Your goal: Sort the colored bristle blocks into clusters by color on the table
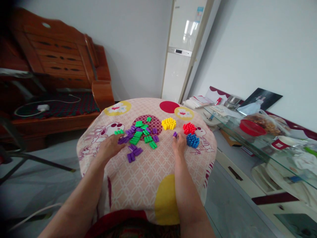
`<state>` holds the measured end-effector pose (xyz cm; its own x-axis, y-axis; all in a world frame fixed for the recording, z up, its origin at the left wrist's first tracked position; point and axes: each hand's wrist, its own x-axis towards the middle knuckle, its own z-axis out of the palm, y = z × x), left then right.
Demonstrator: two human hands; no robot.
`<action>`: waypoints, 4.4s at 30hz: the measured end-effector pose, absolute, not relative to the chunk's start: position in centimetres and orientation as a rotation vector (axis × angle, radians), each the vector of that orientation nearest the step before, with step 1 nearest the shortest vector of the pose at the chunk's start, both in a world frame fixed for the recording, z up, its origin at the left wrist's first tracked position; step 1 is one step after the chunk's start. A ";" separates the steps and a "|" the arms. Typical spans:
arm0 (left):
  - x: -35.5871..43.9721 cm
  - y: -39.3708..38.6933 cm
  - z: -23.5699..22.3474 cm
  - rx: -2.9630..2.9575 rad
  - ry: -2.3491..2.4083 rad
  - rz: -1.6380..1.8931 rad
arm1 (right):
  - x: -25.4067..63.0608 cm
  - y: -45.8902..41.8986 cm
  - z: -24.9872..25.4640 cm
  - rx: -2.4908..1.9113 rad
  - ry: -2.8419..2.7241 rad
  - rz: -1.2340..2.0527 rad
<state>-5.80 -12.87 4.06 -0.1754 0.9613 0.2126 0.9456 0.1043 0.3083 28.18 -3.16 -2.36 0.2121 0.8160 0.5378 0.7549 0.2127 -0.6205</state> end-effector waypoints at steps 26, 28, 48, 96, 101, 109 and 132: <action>14.4 -3.6 1.4 2.045 1.359 1.070 | 27.8 -3.4 -2.1 -1.489 -1.565 0.136; 14.5 -3.5 1.1 2.025 1.323 1.105 | 27.7 -3.5 -2.0 -1.499 -1.570 0.139; 12.6 -3.3 1.5 2.072 1.375 1.123 | 27.5 -3.5 -2.4 -1.504 -1.473 0.117; 14.8 -2.2 3.4 2.112 1.727 0.686 | 27.8 -3.5 -2.4 -1.532 -1.523 0.170; 14.7 -2.6 3.5 2.122 1.635 0.699 | 27.8 -3.5 -2.5 -1.494 -1.516 0.157; 9.3 -2.9 5.7 2.195 1.825 0.579 | 27.6 -3.6 -2.2 -1.497 -1.500 0.185; 12.3 -3.6 5.0 2.056 1.636 0.664 | 27.7 -3.9 -1.8 -1.536 -1.506 0.206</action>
